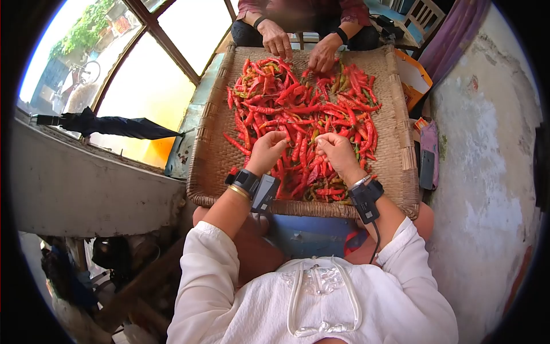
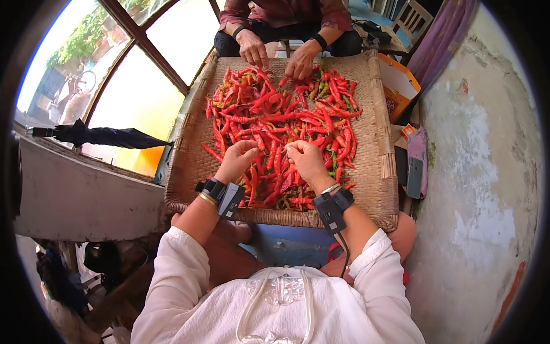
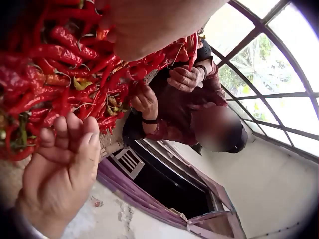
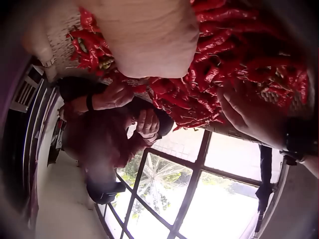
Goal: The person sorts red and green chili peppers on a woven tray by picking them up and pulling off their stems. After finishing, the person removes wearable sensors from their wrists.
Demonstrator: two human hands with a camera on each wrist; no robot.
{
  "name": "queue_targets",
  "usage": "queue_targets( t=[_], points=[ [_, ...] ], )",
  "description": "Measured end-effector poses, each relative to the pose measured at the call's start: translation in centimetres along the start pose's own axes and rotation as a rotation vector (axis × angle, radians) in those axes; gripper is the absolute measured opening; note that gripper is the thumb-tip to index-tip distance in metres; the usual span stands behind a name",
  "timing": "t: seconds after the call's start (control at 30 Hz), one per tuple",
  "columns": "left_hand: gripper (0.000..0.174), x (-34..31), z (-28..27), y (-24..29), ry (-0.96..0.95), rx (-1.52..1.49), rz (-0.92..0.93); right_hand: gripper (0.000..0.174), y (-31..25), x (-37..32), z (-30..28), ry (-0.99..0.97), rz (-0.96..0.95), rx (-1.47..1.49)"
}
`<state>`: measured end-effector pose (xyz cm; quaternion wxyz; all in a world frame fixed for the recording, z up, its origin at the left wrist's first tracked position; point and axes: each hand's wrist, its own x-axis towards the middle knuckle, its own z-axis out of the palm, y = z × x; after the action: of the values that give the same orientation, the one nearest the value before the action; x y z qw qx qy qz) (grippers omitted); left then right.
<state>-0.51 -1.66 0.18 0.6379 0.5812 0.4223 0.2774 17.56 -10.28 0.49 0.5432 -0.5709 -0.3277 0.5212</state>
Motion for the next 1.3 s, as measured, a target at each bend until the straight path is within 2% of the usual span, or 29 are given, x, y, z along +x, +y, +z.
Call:
queue_targets(
  t=[0.07,0.13,0.2,0.23,0.27,0.3,0.37,0.4,0.47,0.5,0.53,0.6,0.63,0.67,0.7,0.73,0.77,0.8,0.83,0.87,0.93,1.0,1.07,1.13,1.17,1.2,1.23,1.27,1.3],
  points=[
    [0.02,0.5,-0.8,-0.3,-0.032,0.592,0.168,0.015,0.1,0.6,-1.7,0.098,-0.216,-0.594],
    [0.022,0.8,-0.6,-0.4,-0.045,0.498,0.18,0.014,-0.1,1.0,-2.8,0.124,-0.251,-0.647],
    [0.02,0.9,-0.3,-0.4,-0.193,0.282,0.012,0.013,0.4,1.5,-3.5,0.157,-0.317,-0.876],
    [0.02,1.1,-0.1,-1.1,-0.203,0.247,0.012,0.019,0.8,1.7,-3.5,0.115,-0.3,-0.906],
    [0.02,1.1,0.0,-1.4,-0.204,0.248,0.012,0.019,1.3,1.8,-3.3,0.116,-0.3,-0.905],
    [0.02,0.9,0.2,-1.0,-0.226,0.345,-0.001,0.024,1.4,1.6,-2.5,0.098,-0.38,-0.964],
    [0.02,0.2,0.8,-0.1,-0.27,0.485,0.0,0.039,1.2,1.4,-1.2,0.02,-0.491,-1.141],
    [0.02,0.2,1.0,-0.6,-0.271,0.488,0.003,0.039,1.3,1.6,-0.6,0.023,-0.493,-1.14],
    [0.02,0.5,1.2,-1.8,-0.339,0.376,0.067,0.034,1.8,2.4,0.1,-0.027,-0.504,-1.339],
    [0.023,0.3,1.4,-1.4,-0.334,0.416,0.062,0.012,1.8,2.8,0.3,-0.031,-0.595,-1.331],
    [0.023,0.1,1.6,-1.0,-0.338,0.421,0.065,0.012,1.8,2.9,0.2,-0.024,-0.597,-1.329],
    [0.025,-0.1,1.8,-0.2,-0.207,0.437,0.185,0.012,1.1,2.5,0.3,0.003,-0.647,-1.132],
    [0.028,0.1,1.7,-0.4,-0.176,0.422,0.306,0.012,0.7,2.2,0.4,0.003,-0.65,-1.135],
    [0.028,0.5,1.7,-0.2,-0.172,0.419,0.308,0.015,0.4,1.8,0.4,-0.034,-0.709,-0.869],
    [0.027,0.9,1.8,0.0,-0.12,0.523,0.601,0.018,0.1,1.3,0.5,-0.072,-0.754,-0.601],
    [0.026,1.0,1.8,0.1,-0.065,0.624,0.893,0.018,-0.6,0.5,0.4,-0.077,-0.752,-0.604],
    [0.026,0.8,1.6,-0.3,-0.062,0.621,0.892,0.022,-1.5,-0.3,0.2,-0.235,-0.426,-0.313],
    [0.023,0.5,1.4,-0.6,-0.239,0.528,0.605,0.026,-2.0,-0.7,0.0,-0.377,-0.096,-0.02],
    [0.021,0.4,1.2,-0.9,-0.407,0.428,0.316,0.03,-2.0,-0.7,0.3,-0.373,-0.081,0.068],
    [0.021,0.4,1.3,-1.1,-0.409,0.427,0.316,0.03,-1.9,-0.5,0.0,-0.372,-0.081,0.067],
    [0.016,0.3,1.5,-1.0,-0.492,0.092,0.017,0.029,-1.8,0.5,-0.9,-0.294,-0.063,0.149],
    [0.014,0.6,1.3,-1.7,-0.52,0.103,0.009,0.028,-2.3,1.1,-2.7,-0.236,-0.074,0.093],
    [0.013,0.9,1.1,-1.8,-0.546,0.114,0.002,0.027,-2.5,2.0,-4.8,-0.131,-0.126,0.274],
    [0.013,1.0,1.0,-1.7,-0.464,0.103,-0.066,0.026,-3.0,2.4,-6.0,-0.027,-0.246,0.651],
    [0.013,1.0,0.9,-1.6,-0.465,0.105,-0.068,0.036,-3.2,2.6,-6.6,0.097,-0.264,0.682],
    [0.012,1.0,0.8,-1.6,-0.386,0.217,-0.033,0.036,-3.2,2.6,-6.7,0.097,-0.265,0.683],
    [0.012,1.0,0.8,-1.4,-0.305,0.327,0.003,0.042,-3.1,2.6,-6.8,0.233,-0.231,0.54],
    [0.012,0.9,0.9,-1.3,-0.303,0.328,0.006,0.05,-3.0,2.7,-7.0,0.365,-0.196,0.394],
    [0.012,0.7,1.0,-0.9,-0.284,0.346,-0.004,0.059,-1.8,3.2,-7.2,0.376,-0.151,0.076]
  ],
)
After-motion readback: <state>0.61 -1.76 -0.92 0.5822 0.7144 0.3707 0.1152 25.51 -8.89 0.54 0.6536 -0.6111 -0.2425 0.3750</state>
